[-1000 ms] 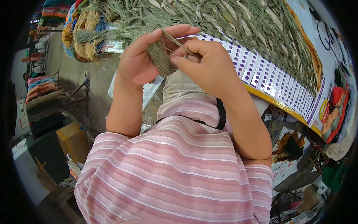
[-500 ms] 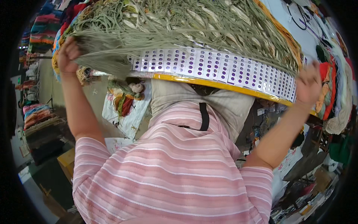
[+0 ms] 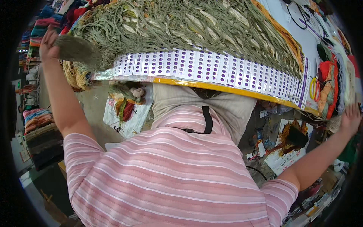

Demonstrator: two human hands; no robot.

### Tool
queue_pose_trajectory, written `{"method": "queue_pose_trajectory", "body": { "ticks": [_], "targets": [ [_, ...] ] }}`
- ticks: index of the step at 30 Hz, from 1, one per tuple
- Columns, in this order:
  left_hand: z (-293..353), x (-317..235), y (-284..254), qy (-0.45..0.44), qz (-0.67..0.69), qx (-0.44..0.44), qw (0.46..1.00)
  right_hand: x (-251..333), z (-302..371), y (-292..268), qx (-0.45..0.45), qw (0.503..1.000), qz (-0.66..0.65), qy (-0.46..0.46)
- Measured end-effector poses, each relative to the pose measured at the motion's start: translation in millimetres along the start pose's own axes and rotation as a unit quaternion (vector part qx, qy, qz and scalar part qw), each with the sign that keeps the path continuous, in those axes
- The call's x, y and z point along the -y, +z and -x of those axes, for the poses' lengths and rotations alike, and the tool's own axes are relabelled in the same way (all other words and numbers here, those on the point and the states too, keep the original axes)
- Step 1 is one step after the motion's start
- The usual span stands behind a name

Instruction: Sorting and bundling green yarn samples for a color reference chart at a workstation.

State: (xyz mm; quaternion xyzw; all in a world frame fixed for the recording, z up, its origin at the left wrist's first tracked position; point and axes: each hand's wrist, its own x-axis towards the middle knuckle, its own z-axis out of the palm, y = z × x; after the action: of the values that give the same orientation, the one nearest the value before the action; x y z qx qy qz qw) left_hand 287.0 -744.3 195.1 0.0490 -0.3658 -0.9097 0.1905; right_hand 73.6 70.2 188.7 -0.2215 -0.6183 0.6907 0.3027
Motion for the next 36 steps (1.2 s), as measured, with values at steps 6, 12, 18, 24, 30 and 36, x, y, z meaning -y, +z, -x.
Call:
{"method": "queue_pose_trajectory", "body": {
  "ticks": [6, 12, 18, 24, 30, 36],
  "targets": [
    [63, 260, 99, -0.230, -0.316, -0.032, 0.920, -104, 158, 96, 0.558, 0.814, 0.112, 0.114],
    [91, 352, 94, -0.317, -0.441, -0.027, 0.839, -195, 280, 145, 0.602, 0.753, 0.259, 0.062],
    [84, 373, 99, -0.291, -0.465, -0.012, 0.836, -208, 293, 145, 0.579, 0.761, 0.293, 0.003],
    [73, 385, 93, -0.315, -0.433, -0.032, 0.844, -216, 300, 139, 0.557, 0.796, 0.222, -0.081],
    [73, 390, 94, -0.271, -0.390, -0.050, 0.878, -220, 298, 123, 0.564, 0.800, 0.140, -0.153],
    [55, 334, 67, -0.120, -0.432, -0.142, 0.882, -214, 295, 119, 0.539, 0.775, 0.215, -0.252]
  ]
}}
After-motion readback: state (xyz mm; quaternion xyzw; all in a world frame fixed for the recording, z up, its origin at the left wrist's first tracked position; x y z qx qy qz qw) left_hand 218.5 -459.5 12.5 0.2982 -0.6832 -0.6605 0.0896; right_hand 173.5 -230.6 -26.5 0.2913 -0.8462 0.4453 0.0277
